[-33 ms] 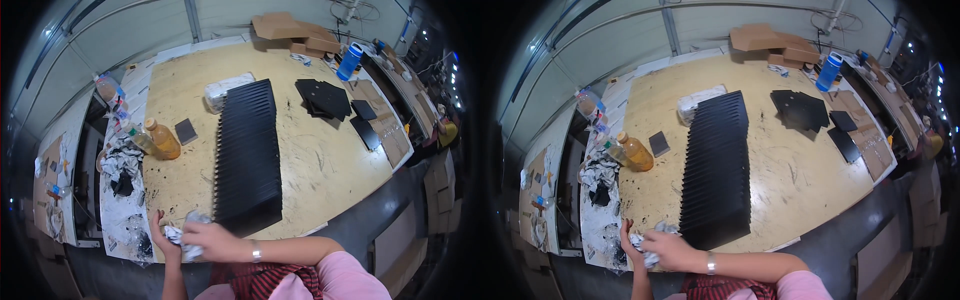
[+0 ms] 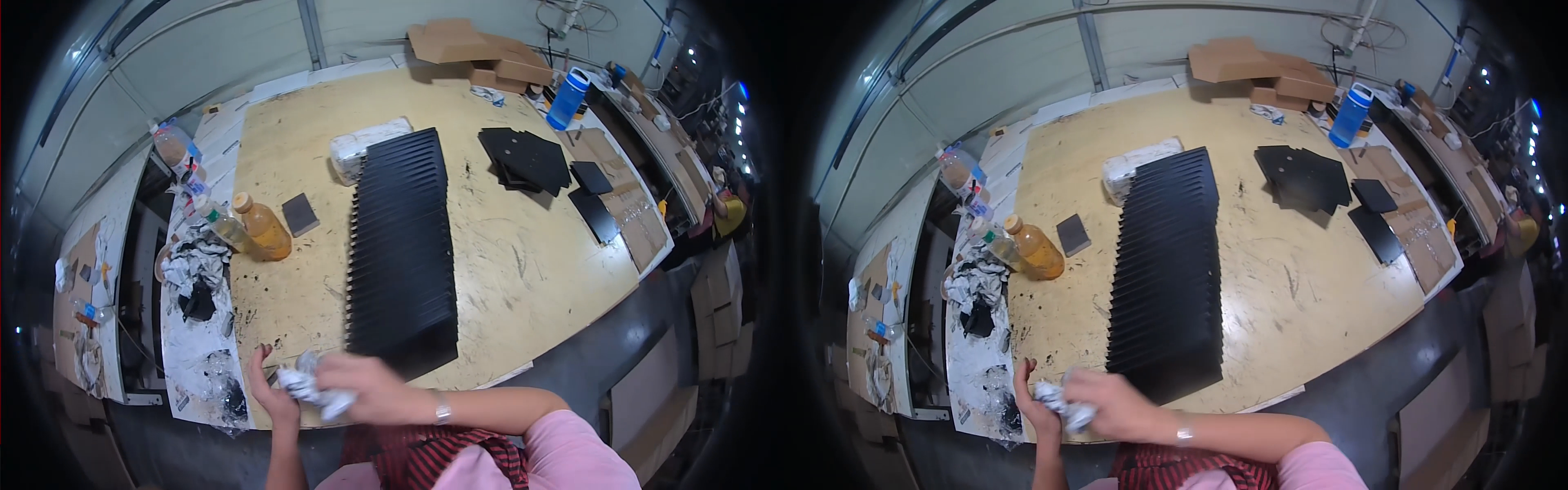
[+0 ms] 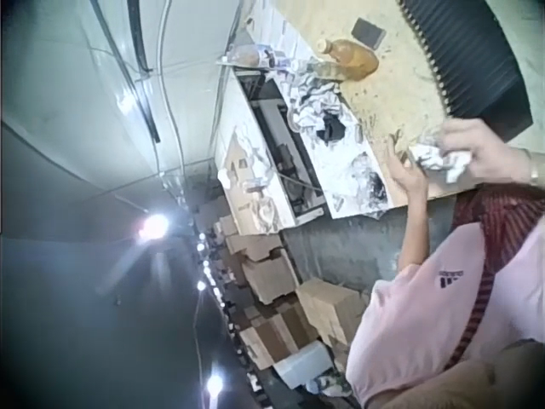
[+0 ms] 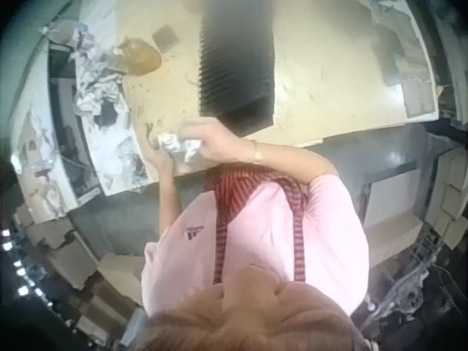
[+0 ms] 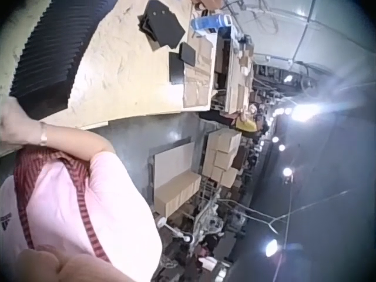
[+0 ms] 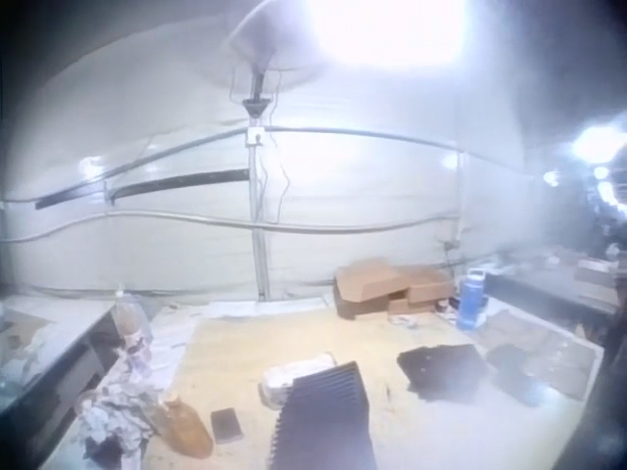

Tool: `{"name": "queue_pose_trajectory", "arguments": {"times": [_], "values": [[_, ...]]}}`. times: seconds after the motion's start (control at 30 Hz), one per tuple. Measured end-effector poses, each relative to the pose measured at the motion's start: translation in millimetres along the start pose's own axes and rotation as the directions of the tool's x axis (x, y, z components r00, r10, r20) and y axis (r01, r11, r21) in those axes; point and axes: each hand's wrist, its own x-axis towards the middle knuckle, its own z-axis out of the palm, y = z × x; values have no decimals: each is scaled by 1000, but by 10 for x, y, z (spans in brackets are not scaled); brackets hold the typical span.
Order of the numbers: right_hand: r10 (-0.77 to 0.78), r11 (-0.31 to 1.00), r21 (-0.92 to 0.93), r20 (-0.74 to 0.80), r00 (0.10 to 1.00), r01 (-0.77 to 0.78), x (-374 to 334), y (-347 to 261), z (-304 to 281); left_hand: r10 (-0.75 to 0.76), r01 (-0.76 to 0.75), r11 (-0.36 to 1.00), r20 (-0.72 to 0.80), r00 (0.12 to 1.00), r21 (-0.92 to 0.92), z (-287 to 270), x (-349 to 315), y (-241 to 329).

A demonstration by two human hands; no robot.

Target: Sanding the edges of a stack of black accordion bellows parts and wiping them with a cloth for inspection.

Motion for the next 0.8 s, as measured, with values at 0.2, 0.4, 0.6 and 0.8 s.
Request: {"name": "queue_pose_trajectory", "arguments": {"times": [0.2,0.4,0.6,0.8], "values": [[601,745,636,-508,616,-202,-574,213,-1247,349,-432,899,473,809,75,649,-296,654],[229,894,-232,-499,836,-383,-922,411,-1152,441,-598,695,419,793,399,1107,-554,340],[-28,638,-764,106,994,100,-1312,793,-1065,363,-497,785,377,852,369,1160,-534,510],[134,874,-179,-806,576,-453,-1374,833,-2106,337,-454,791,327,883,411,1248,-430,896]]}}
